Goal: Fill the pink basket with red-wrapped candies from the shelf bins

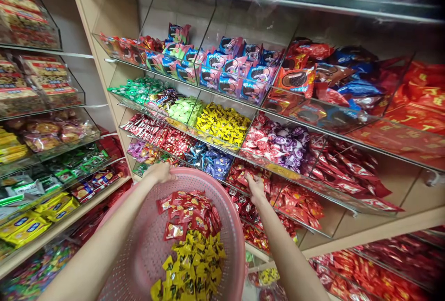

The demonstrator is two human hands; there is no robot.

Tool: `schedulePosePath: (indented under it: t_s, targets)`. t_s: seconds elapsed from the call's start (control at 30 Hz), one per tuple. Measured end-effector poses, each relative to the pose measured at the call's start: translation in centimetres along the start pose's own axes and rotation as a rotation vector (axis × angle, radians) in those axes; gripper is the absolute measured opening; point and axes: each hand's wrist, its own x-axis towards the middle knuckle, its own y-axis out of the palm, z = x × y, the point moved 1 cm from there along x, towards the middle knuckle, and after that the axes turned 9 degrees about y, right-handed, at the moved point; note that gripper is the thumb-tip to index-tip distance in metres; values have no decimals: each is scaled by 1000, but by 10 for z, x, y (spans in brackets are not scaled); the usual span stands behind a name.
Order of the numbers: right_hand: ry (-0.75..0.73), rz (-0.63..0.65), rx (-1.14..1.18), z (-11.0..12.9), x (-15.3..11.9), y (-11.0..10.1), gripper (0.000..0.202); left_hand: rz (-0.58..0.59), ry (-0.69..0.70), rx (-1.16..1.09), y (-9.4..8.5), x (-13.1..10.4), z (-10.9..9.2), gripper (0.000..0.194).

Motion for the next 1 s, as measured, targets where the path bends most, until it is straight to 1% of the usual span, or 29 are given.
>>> schedulePosePath:
  t_s: [0.07, 0.1, 0.17, 0.23, 0.27, 0.33, 0.4, 0.47, 0.53, 0.57, 0.63, 0.67, 0.77, 0.83, 0.9, 1.0]
  targets:
    - [46, 122, 107, 3, -12, -15, 26, -6, 1, -5, 0, 1, 1, 61]
    - [88, 212, 199, 4, -20, -21, 22, -9, 6, -10, 1, 1, 1, 61]
    - [184, 432, 450, 4, -38, -31, 17, -13, 14, -18, 2, 2, 2, 60]
    - [286, 637, 655, 4, -59, -35, 14, -16, 13, -17, 2, 3, 2, 60]
    - [326, 710, 692, 4, -69, -35, 13, -17, 11, -14, 2, 2, 1, 60]
    - [399, 813, 691, 3, -90, -30, 17, -16, 4, -7, 0, 1, -2, 60]
    - [443, 866, 636, 3, -107, -19, 24, -15, 4, -13, -3, -1, -5, 58]
    - [431, 889, 523, 2, -122, -5, 31, -14, 9, -28, -5, -2, -8, 56]
    - [327, 880, 321, -2, -135, 12, 38, -17, 12, -36, -6, -3, -10, 55]
    - [235, 852, 191, -4, -140, 20, 41, -21, 12, -34, -6, -4, -10, 55]
    - [-23, 778, -82, -10, -151, 36, 44, -28, 14, -28, -7, -5, -11, 54]
    - [-169, 763, -219, -13, -157, 44, 43, -27, 12, -27, -8, -6, -11, 53]
    - [-596, 773, -656, -22, -176, 66, 39, -19, 1, -37, -10, -10, -13, 52]
    - [-827, 719, -938, -29, -187, 79, 37, -22, 4, -44, -11, -13, -13, 52]
    - [-988, 635, -1126, -36, -195, 90, 38, -30, 11, -41, -11, -15, -12, 52]
    - [-1105, 557, -1245, -48, -201, 102, 28, -36, 7, -28, -10, -16, -9, 53]
